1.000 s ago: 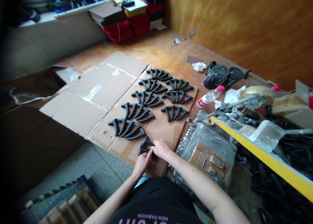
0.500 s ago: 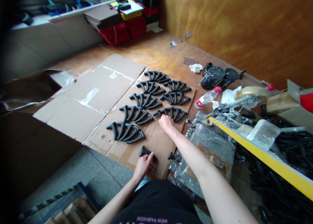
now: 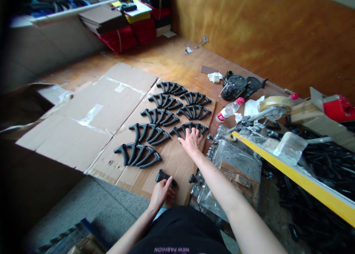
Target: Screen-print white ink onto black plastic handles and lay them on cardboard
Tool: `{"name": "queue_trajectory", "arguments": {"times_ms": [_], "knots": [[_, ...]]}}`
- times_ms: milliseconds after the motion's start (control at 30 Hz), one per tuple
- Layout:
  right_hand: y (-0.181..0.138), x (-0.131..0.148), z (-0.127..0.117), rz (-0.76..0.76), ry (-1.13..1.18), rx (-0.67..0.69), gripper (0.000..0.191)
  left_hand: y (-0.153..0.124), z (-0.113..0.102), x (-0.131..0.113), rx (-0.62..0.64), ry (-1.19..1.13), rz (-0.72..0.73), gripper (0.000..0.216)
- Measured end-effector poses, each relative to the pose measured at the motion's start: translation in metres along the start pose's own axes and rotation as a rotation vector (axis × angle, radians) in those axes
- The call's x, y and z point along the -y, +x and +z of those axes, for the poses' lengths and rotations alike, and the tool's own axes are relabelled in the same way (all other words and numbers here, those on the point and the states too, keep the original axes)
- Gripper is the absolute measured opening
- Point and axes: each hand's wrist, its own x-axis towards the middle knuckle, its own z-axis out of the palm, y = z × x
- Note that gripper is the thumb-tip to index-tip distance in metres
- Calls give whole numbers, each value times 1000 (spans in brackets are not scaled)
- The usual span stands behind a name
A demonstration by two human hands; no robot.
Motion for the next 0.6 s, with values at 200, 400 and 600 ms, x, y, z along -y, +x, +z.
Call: {"name": "queue_trajectory", "arguments": {"times_ms": [200, 400, 600], "knots": [[4, -7, 35, 150, 109, 19, 66, 6, 0, 4, 38, 34, 11, 42], [16, 3, 37, 183, 141, -73, 48, 9, 0, 7, 32, 39, 7, 42], [37, 14, 15, 304, 167, -24, 50, 9, -2, 6, 32, 35, -19, 40]]}}
